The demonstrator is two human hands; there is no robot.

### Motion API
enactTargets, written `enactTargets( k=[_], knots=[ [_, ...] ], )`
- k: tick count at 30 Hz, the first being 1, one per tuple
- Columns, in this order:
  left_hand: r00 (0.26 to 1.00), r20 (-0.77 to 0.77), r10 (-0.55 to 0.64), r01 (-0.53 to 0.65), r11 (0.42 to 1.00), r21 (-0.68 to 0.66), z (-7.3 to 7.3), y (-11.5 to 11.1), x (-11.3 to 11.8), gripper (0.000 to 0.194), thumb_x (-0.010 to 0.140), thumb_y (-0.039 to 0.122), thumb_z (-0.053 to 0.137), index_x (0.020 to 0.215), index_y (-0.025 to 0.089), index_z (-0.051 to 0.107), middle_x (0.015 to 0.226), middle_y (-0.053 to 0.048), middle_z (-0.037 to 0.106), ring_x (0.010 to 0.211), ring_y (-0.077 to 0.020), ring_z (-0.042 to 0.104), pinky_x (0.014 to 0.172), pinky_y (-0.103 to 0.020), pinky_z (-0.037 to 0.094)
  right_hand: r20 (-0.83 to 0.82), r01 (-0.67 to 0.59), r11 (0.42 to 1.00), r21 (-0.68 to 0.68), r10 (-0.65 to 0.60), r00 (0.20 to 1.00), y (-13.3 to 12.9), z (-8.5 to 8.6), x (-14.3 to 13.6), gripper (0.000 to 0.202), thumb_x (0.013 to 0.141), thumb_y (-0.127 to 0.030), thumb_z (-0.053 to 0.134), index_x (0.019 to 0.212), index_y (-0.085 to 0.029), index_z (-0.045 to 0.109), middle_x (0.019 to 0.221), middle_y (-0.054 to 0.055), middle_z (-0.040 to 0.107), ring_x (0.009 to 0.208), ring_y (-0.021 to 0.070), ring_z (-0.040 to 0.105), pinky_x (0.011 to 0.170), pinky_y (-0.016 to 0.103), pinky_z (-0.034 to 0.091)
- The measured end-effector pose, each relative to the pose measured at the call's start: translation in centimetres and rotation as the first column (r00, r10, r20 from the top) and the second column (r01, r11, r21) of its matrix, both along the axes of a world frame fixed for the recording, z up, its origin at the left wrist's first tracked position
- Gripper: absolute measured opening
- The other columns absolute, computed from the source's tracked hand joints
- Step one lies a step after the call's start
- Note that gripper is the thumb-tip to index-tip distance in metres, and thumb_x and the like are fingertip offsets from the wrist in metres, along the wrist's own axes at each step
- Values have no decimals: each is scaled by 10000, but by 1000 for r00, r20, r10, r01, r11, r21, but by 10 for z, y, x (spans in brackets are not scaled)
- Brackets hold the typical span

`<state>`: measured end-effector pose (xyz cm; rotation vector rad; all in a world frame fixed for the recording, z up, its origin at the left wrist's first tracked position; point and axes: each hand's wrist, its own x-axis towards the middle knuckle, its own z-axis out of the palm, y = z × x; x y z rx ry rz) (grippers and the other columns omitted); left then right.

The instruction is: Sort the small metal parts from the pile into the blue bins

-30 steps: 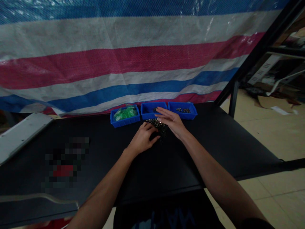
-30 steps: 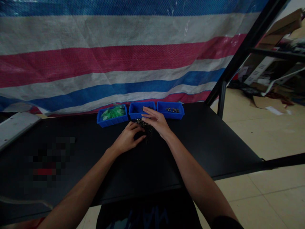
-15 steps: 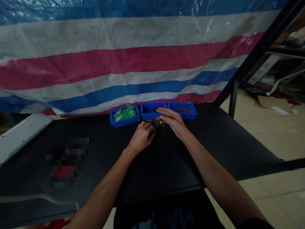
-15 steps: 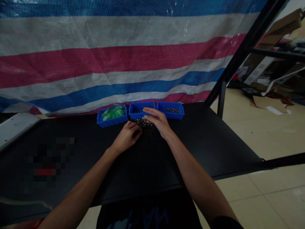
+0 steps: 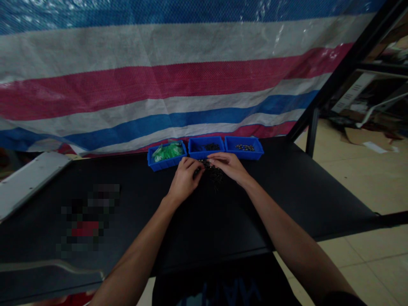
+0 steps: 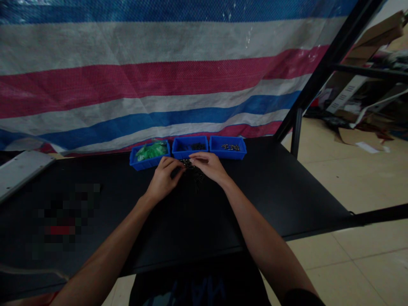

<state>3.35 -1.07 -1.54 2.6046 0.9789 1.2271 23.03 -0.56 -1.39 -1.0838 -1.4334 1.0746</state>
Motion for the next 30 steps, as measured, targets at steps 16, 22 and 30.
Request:
enactTargets(
  k=[16, 22, 30],
  knots=[
    [997, 65, 45, -47, 999, 23, 3, -1, 1, 44, 925, 181, 592, 918, 198, 632, 909, -47, 659, 916, -214, 564, 843, -384, 496, -88, -264, 956, -130, 254, 963, -8, 5, 0, 204, 740, -334, 772, 885, -194, 742, 790, 36, 749, 780, 172, 710, 740, 330, 549],
    [996, 79, 35, -37, 999, 25, 5, -2, 1, 42, 930, 178, 582, 926, 190, 622, 901, -46, 663, 902, -209, 569, 838, -387, 498, -165, -273, 953, -134, 250, 954, -10, 8, 0, 241, 706, -281, 811, 900, -196, 697, 784, 15, 734, 758, 155, 706, 729, 308, 549],
    [998, 61, 0, 1, 1000, -23, 3, -2, 1, 30, 908, 181, 611, 924, 192, 634, 896, -46, 680, 909, -218, 570, 827, -394, 506, -192, -238, 961, -140, 210, 959, -9, 6, 3, 205, 701, -285, 803, 874, -186, 755, 745, 25, 733, 655, 137, 661, 687, 313, 533]
  ],
)
